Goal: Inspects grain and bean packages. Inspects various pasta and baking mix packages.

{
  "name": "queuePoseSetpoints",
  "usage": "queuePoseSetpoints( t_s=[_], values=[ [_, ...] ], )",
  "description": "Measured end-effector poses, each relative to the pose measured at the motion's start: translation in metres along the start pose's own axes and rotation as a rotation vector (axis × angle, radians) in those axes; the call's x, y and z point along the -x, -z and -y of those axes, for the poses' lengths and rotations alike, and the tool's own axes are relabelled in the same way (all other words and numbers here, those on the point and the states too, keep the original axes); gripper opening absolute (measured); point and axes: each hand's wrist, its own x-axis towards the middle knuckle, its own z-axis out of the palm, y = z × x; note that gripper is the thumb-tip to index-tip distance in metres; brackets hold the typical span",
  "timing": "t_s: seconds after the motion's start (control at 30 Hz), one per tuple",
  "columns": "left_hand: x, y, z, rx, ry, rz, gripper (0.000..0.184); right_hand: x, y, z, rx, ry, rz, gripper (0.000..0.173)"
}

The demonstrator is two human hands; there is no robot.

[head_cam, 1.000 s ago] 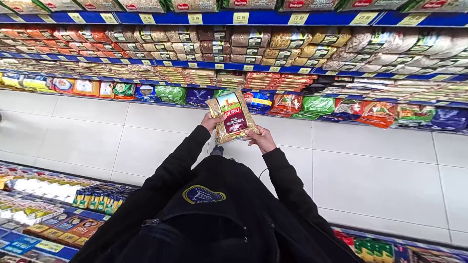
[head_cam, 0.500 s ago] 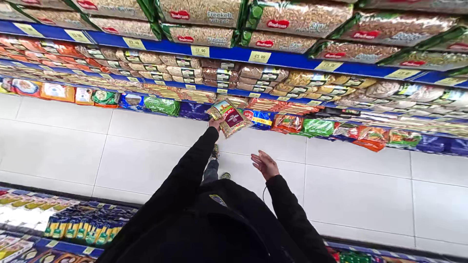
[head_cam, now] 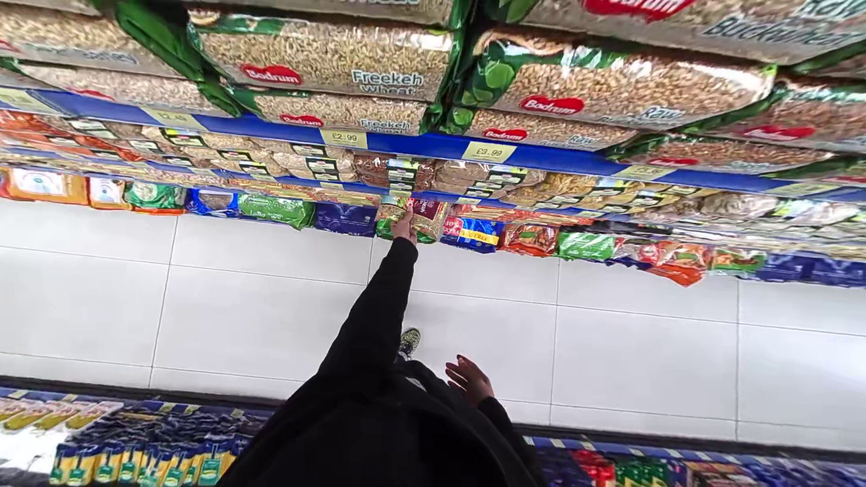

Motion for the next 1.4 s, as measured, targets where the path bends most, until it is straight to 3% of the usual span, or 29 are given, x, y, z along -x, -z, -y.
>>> queuePoseSetpoints(
  t_s=[0.17,0.37,0.5,1.0,1.4],
  values=[
    [-0.02,-0.041,0.022,0.168,0.029,0.008,0.053,0.008,0.003,0.002,0.004,0.013,-0.015,0.041],
    [-0.026,-0.084,0.016,-0.064,0.006,0.016,0.043,0.009,0.005,0.0,-0.027,0.009,-0.066,0.041],
    [-0.031,-0.075,0.015,-0.115,-0.029,-0.009,0.052,0.004,-0.001,0.0,-0.03,-0.012,-0.066,0.04],
    [-0.021,-0.066,0.017,-0.036,0.093,-0.096,0.043,-0.014,-0.001,0.006,0.019,-0.016,-0.089,0.044],
    [-0.011,-0.046,0.013,-0.145,0.146,-0.118,0.046,-0.016,0.008,0.003,-0.056,0.034,-0.092,0.046]
  ],
)
